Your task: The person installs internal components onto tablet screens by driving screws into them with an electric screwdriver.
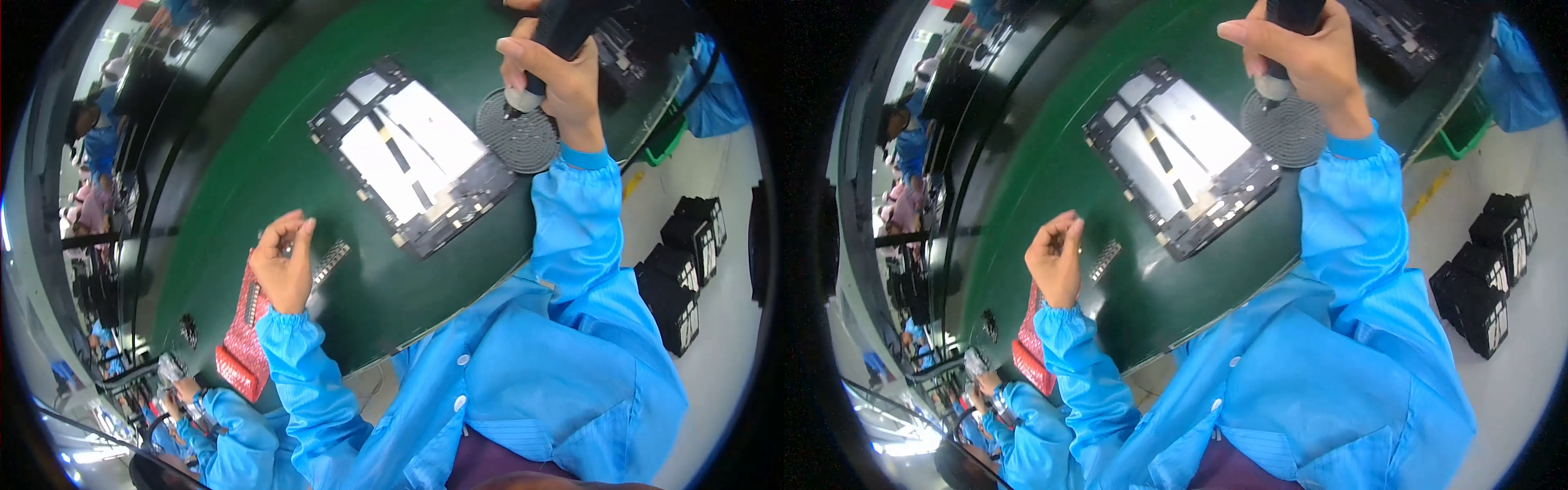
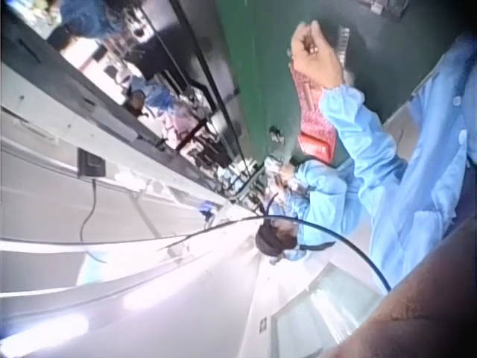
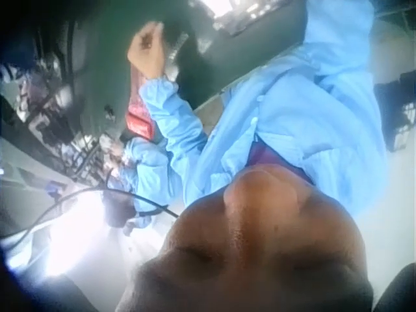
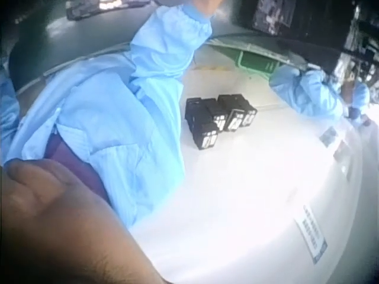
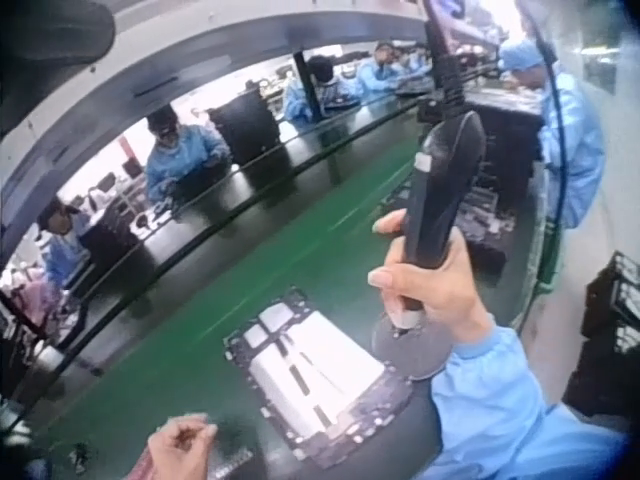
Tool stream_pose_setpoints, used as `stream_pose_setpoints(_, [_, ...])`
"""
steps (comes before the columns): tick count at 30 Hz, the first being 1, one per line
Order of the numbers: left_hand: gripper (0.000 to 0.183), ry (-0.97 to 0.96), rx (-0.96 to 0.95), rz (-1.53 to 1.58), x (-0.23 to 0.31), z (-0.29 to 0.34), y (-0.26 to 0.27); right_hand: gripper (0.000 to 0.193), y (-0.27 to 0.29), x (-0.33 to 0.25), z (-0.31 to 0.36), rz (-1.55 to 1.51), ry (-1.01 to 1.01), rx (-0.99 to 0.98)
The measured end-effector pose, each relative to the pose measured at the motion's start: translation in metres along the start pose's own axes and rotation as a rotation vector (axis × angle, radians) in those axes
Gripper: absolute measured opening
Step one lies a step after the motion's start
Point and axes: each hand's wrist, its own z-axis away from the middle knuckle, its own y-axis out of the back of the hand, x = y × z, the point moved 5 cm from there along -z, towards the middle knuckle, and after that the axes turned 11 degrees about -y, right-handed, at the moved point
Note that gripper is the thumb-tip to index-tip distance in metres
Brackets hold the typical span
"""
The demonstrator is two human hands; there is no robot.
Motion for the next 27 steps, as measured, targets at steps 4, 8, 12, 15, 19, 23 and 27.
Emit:
stream_pose_setpoints(4, [0.015, -0.344, 0.049, -0.199, 0.042, -0.049, -0.060, 0.032, 0.015, -0.004, 0.006, -0.221, -0.047, 0.186])
stream_pose_setpoints(8, [0.015, -0.433, 0.124, -0.322, 0.040, -0.097, -0.092, 0.029, 0.010, 0.017, -0.010, -0.115, -0.089, 0.151])
stream_pose_setpoints(12, [0.017, -0.463, 0.225, -0.454, 0.024, -0.124, -0.108, 0.028, 0.006, 0.023, -0.005, 0.044, 0.034, 0.107])
stream_pose_setpoints(15, [0.019, -0.258, 0.121, -0.202, 0.020, -0.120, -0.118, 0.033, 0.009, 0.028, -0.005, -0.029, 0.002, 0.080])
stream_pose_setpoints(19, [0.017, -0.351, 0.171, -0.218, 0.016, -0.101, -0.112, 0.032, 0.004, 0.028, -0.006, 0.006, -0.051, 0.087])
stream_pose_setpoints(23, [0.013, -0.267, 0.120, -0.140, 0.033, -0.079, -0.116, 0.029, 0.005, 0.029, -0.008, 0.044, -0.078, 0.101])
stream_pose_setpoints(27, [0.011, -0.178, 0.070, -0.069, 0.030, -0.065, -0.114, 0.026, 0.003, 0.031, -0.010, 0.094, -0.023, 0.074])
